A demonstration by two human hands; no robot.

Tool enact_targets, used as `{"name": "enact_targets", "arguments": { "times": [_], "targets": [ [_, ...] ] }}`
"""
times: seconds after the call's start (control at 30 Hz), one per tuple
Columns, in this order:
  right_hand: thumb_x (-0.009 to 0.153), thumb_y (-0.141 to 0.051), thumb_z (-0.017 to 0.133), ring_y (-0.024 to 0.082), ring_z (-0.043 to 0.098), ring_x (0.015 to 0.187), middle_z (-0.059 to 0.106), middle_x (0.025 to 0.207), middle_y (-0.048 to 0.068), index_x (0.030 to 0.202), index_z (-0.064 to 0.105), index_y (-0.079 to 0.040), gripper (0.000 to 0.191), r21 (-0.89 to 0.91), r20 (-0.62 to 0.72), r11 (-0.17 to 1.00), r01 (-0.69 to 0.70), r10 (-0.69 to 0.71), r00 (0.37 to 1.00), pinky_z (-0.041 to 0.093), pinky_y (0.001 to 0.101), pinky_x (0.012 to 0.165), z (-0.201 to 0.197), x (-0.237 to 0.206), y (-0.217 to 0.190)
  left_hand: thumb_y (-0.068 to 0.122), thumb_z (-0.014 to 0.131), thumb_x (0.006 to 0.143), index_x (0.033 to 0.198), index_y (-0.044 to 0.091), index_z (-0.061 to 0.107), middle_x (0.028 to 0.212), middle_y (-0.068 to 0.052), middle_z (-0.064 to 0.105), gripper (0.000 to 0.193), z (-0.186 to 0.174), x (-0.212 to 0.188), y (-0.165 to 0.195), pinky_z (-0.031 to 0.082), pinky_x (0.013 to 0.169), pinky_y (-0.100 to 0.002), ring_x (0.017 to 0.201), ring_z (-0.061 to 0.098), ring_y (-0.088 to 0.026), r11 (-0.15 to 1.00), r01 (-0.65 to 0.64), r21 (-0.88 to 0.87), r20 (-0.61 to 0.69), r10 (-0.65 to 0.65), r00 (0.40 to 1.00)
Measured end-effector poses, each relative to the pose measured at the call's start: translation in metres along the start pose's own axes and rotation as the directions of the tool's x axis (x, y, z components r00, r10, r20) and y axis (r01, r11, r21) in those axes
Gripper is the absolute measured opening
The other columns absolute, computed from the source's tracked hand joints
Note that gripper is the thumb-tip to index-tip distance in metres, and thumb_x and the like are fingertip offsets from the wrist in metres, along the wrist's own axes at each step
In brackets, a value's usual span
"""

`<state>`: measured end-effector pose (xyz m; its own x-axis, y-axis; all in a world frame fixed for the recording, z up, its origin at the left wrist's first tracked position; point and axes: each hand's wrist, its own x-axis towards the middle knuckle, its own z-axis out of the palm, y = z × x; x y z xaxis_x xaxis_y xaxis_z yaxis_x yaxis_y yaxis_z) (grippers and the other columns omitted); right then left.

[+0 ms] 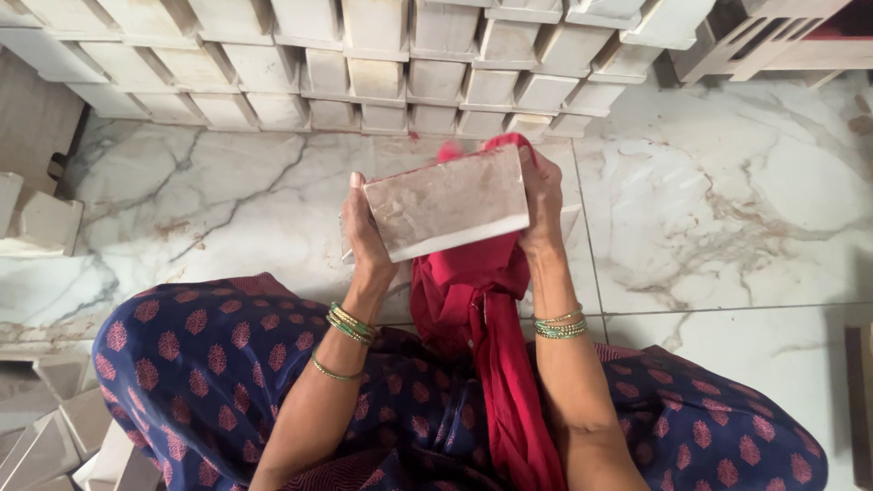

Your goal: The person sits on the floor and wipes small wooden boxes one at a time with a red cloth, turning each box to clean its sides and interior, then sets the finished box aside and picks up the next one.

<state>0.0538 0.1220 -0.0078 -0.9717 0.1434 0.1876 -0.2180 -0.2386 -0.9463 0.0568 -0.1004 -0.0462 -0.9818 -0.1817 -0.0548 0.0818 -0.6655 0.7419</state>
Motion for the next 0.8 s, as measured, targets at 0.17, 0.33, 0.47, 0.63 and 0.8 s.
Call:
{"name": "enact_targets", "arguments": {
  "times": [0.17, 0.33, 0.47, 0.63, 0.8],
  "targets": [
    [0.107, -0.041, 0.061, 0.011, 0.05, 0.065, 0.059, 0.072, 0.001, 0.093, 0.072, -0.001, 0.044, -0.405, 0.137, 0.89, 0.211, -0.169, 0.976, 0.038, 0.0296, 0.059, 0.006, -0.011, -0.034, 0.052, 0.05, 0.107, 0.121, 0.001, 0.064, 0.11, -0.01, 0.062, 0.055, 0.007, -0.004, 0.05, 0.046, 0.098, -0.037, 0.107, 0.055, -0.023, 0.628, -0.495, 0.6, 0.357, 0.343, 0.869],
    [0.103, -0.04, 0.066, 0.012, 0.06, 0.067, 0.065, 0.076, 0.004, 0.094, 0.072, -0.002, 0.039, -0.759, 0.288, 0.49, 0.428, -0.336, 0.897, 0.045, 0.0331, 0.061, 0.023, -0.027, -0.056, 0.036, 0.09, 0.069, 0.121, 0.001, 0.064, 0.113, -0.014, 0.069, 0.068, 0.037, -0.029, 0.061, 0.049, 0.095, -0.041, 0.109, 0.062, -0.031, 0.437, -0.74, 0.511, 0.773, 0.144, 0.618],
    [0.105, -0.034, 0.069, 0.015, 0.063, 0.089, 0.069, 0.097, 0.006, 0.108, 0.069, 0.0, 0.035, -0.584, 0.085, 0.716, 0.382, -0.414, 0.906, 0.051, 0.0314, 0.082, 0.035, -0.026, -0.051, 0.029, 0.096, 0.062, 0.113, 0.002, 0.068, 0.1, -0.01, 0.068, 0.064, 0.039, -0.029, 0.042, 0.05, 0.086, -0.041, 0.095, 0.063, -0.029, 0.491, -0.594, 0.637, 0.637, 0.099, 0.765],
    [0.111, -0.028, 0.063, 0.014, 0.059, 0.103, 0.064, 0.117, 0.004, 0.126, 0.063, 0.0, 0.032, -0.334, -0.077, 0.811, 0.481, -0.532, 0.844, 0.05, 0.029, 0.097, 0.037, -0.032, -0.059, 0.029, 0.094, 0.066, 0.097, 0.002, 0.071, 0.092, -0.01, 0.066, 0.047, 0.028, -0.017, 0.031, 0.044, 0.08, -0.041, 0.09, 0.058, -0.03, 0.346, -0.691, 0.635, 0.621, 0.304, 0.723],
    [0.105, -0.031, 0.066, 0.024, 0.06, 0.11, 0.062, 0.117, 0.005, 0.128, 0.072, -0.015, 0.029, -0.728, 0.342, 0.416, 0.545, -0.468, 0.815, 0.05, 0.0326, 0.098, 0.08, -0.056, -0.054, 0.021, 0.087, 0.074, 0.1, 0.005, 0.071, 0.086, -0.007, 0.063, 0.035, 0.015, -0.013, 0.022, 0.045, 0.085, -0.039, 0.089, 0.059, -0.024, 0.392, -0.591, 0.704, 0.503, 0.313, 0.806]
  ]
}}
